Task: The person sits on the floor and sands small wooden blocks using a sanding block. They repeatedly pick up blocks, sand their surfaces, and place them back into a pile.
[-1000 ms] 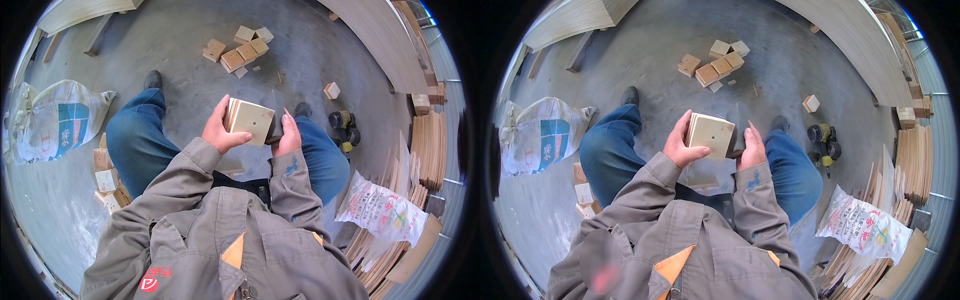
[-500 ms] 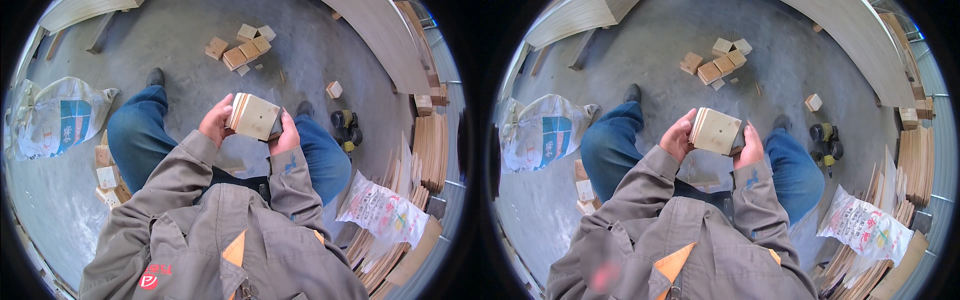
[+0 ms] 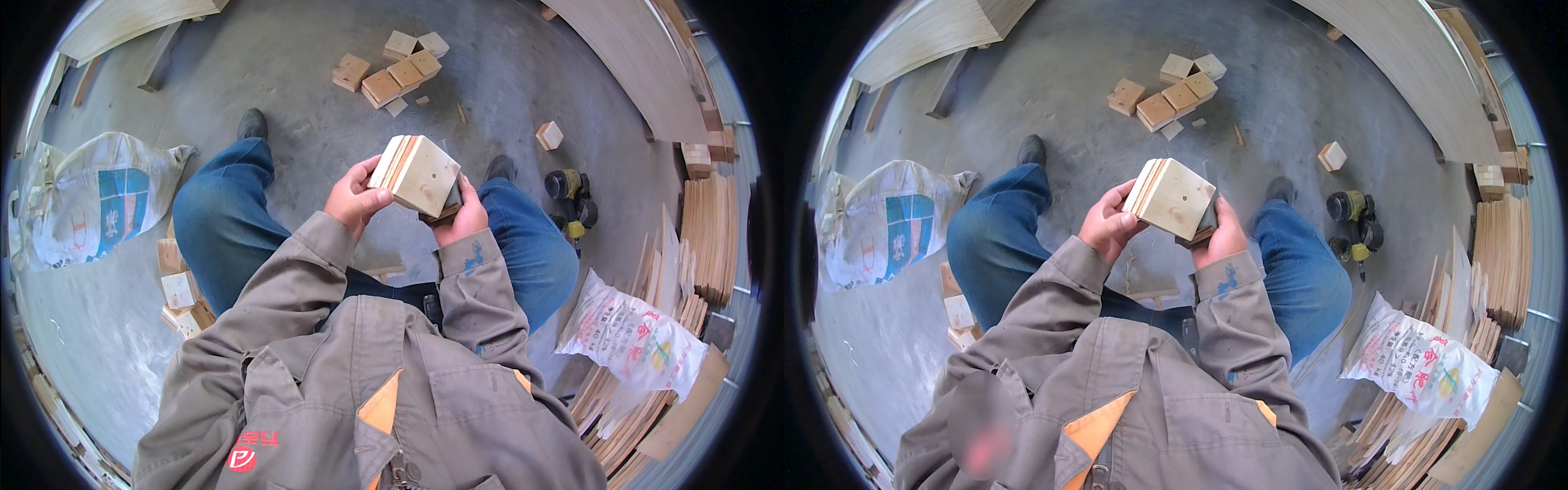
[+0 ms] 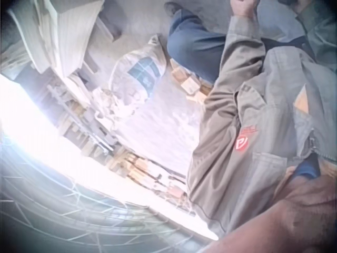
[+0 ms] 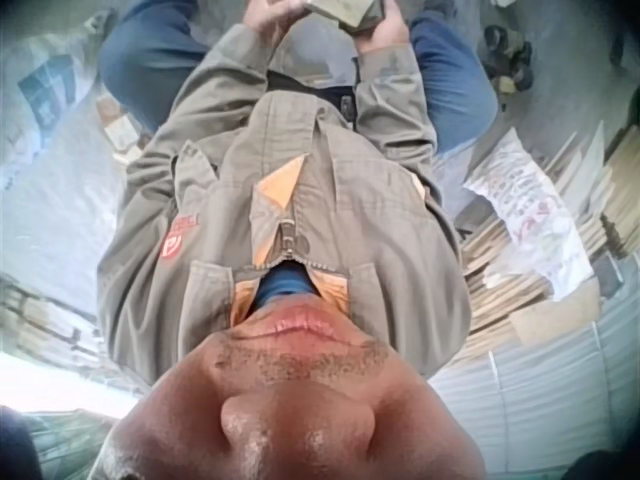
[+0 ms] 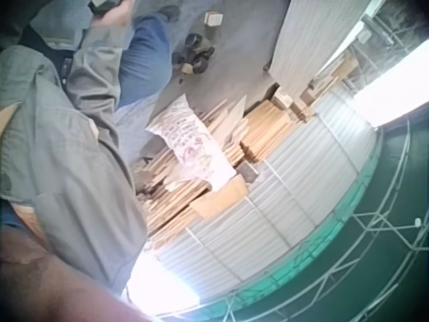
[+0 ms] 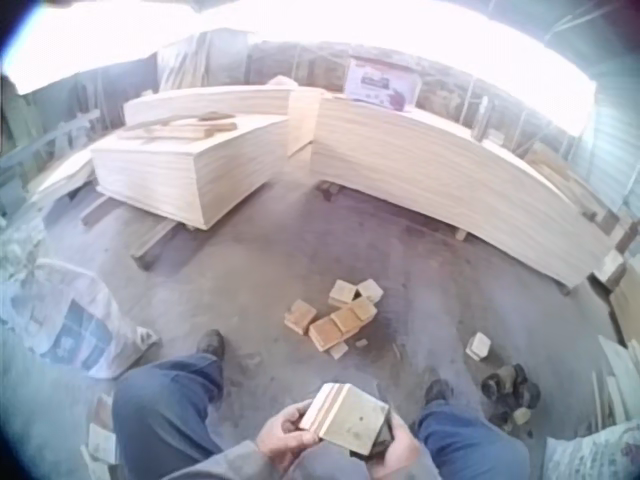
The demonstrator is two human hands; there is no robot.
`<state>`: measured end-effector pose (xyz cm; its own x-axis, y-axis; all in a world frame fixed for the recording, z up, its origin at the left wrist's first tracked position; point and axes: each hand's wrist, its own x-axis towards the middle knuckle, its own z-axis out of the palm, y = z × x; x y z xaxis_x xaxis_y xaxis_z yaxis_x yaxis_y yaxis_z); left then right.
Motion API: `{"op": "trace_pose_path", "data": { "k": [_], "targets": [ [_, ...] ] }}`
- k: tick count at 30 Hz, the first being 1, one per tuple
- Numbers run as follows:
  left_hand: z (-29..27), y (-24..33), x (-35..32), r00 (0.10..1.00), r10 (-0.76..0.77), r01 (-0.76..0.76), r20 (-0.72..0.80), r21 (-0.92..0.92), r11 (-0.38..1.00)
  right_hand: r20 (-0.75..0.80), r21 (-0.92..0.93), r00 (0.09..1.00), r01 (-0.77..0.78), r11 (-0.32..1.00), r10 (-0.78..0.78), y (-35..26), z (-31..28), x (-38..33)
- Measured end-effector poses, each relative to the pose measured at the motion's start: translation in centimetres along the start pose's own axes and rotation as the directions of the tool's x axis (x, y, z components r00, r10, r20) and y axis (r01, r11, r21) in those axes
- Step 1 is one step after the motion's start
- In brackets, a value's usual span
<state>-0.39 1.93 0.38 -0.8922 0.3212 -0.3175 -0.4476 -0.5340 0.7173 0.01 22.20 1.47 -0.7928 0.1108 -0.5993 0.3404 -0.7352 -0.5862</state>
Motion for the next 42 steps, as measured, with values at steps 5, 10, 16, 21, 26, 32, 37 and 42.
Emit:
{"op": "trace_pose_path", "data": {
  "k": [5,10,16,21,26,32,37,42],
  "targets": [
    [1.2,-0.3,-0.1,0.995,0.101,-0.100,-0.012,0.086,0.991,0.071,-0.008,0.993,0.096,0.995,-0.095,0.7,-0.3,0.3],
    [1.2,-0.4,0.4,0.994,0.099,-0.103,-0.053,-0.080,0.991,0.070,-0.102,0.960,0.277,0.956,-0.270,0.2,1.6,-1.5],
    [-0.4,0.6,0.8,0.973,0.104,-0.027,0.208,-0.341,0.940,0.130,0.053,0.934,0.328,0.943,-0.332,-1.3,1.6,-1.8],
    [-0.9,0.9,0.7,0.950,0.189,-0.089,0.249,-0.364,0.927,0.059,0.082,0.948,0.309,0.948,-0.314,-2.3,0.8,-1.7],
    [-0.9,0.7,0.6,0.958,0.144,-0.038,0.249,-0.387,0.921,0.065,0.046,0.953,0.293,0.955,-0.295,-1.9,0.2,-1.4],
    [-0.8,0.7,0.7,0.967,0.100,-0.004,0.233,-0.382,0.924,0.042,0.007,0.960,0.278,0.961,-0.278,-2.0,0.6,-1.8],
    [0.2,1.2,0.3,0.990,0.028,0.036,0.140,-0.435,0.900,0.062,0.006,0.961,0.271,0.963,-0.271,-1.5,0.2,-1.2],
    [0.4,0.9,0.0,0.994,-0.062,0.023,-0.085,-0.398,0.917,0.071,-0.004,0.964,0.258,0.966,-0.257,-1.0,0.2,-0.8]
  ]
}}
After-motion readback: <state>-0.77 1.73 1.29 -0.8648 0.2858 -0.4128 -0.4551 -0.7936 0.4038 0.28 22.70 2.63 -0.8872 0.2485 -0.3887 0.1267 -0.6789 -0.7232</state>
